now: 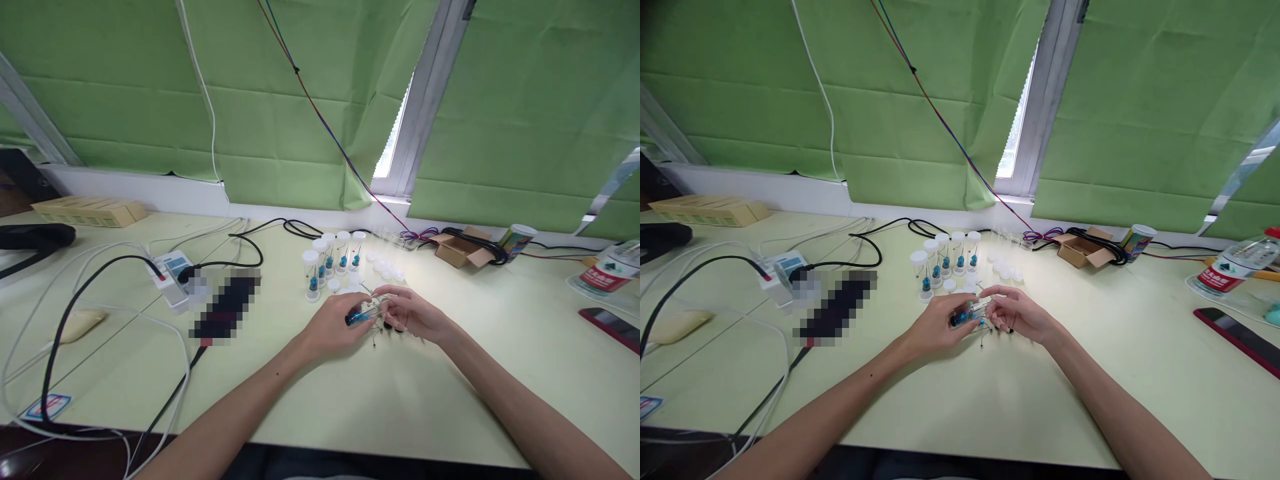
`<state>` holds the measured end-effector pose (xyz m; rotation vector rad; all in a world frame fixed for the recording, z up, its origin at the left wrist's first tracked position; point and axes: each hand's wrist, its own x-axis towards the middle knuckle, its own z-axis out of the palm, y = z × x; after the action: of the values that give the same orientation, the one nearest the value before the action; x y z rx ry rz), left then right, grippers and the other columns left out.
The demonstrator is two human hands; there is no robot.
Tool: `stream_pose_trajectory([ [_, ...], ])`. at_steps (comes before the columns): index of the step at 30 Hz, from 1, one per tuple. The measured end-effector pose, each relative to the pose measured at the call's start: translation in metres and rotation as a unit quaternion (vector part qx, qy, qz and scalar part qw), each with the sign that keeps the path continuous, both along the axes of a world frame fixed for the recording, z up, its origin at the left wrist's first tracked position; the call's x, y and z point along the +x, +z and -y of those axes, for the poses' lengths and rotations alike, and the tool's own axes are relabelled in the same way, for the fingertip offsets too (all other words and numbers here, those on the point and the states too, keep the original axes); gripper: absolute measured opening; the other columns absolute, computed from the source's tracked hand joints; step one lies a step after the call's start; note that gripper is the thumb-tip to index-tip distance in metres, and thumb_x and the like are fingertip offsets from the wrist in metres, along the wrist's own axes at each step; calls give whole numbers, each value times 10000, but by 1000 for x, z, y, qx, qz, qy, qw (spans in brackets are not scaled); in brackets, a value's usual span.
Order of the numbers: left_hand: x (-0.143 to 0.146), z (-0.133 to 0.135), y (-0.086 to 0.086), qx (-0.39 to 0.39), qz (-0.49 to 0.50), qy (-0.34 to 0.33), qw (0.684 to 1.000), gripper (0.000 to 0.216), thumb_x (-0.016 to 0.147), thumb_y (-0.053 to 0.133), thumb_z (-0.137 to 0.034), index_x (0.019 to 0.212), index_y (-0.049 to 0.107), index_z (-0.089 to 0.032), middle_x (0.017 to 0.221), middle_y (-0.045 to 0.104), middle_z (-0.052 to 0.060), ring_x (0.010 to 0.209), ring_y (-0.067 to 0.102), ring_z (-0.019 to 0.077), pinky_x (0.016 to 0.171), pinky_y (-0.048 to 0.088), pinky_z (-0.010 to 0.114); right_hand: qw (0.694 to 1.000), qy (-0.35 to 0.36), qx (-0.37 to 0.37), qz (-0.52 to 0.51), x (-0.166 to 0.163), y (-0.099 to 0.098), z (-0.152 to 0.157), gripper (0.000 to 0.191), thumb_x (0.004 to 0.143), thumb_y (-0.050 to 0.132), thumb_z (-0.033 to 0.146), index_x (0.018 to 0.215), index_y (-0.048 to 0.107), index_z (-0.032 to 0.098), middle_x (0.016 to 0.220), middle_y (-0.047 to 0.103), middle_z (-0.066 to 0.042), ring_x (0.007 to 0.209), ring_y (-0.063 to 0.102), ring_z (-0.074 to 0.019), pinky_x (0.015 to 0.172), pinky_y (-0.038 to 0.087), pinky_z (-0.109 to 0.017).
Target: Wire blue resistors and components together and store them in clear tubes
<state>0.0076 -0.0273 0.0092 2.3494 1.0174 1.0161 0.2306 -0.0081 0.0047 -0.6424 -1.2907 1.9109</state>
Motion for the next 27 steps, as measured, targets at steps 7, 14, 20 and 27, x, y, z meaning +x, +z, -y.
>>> stream_pose_trajectory([
  [7, 0, 1, 2, 13, 17, -19, 1000, 265, 830, 593, -305, 1061, 655, -189, 753, 630, 3, 609, 503, 114, 579, 373, 236, 1000, 19, -13, -10, -1, -1, 1, 261, 872, 668, 320, 1085, 651, 169, 750, 660, -27, 545, 559, -78, 461, 433, -165],
  [14, 1, 4, 3, 13, 7, -24, 1000, 244, 838, 582, -294, 1047, 651, -189, 744, 620, 1, 613, 491, 117, 580, 365, 241, 1000, 18, -22, -9, 0, -4, 1, 298, 855, 685, 278, 1123, 664, 150, 752, 681, -37, 565, 569, -81, 501, 460, -175],
  [20, 0, 5, 6, 2, -12, -26, 1000, 202, 854, 552, -297, 993, 653, -189, 712, 589, 3, 617, 476, 127, 577, 354, 254, 1000, 12, -19, -7, 0, -9, -1, 290, 832, 709, 265, 1100, 697, 156, 751, 676, -35, 575, 563, -83, 526, 472, -192],
  [27, 0, 6, 5, -16, -23, -26, 999, 268, 864, 545, -312, 1082, 653, -200, 758, 623, 23, 652, 510, 147, 606, 375, 266, 999, -11, -30, 9, -2, -8, 1, 235, 786, 757, 257, 1000, 725, 164, 698, 664, -14, 515, 546, -66, 498, 463, -188],
])
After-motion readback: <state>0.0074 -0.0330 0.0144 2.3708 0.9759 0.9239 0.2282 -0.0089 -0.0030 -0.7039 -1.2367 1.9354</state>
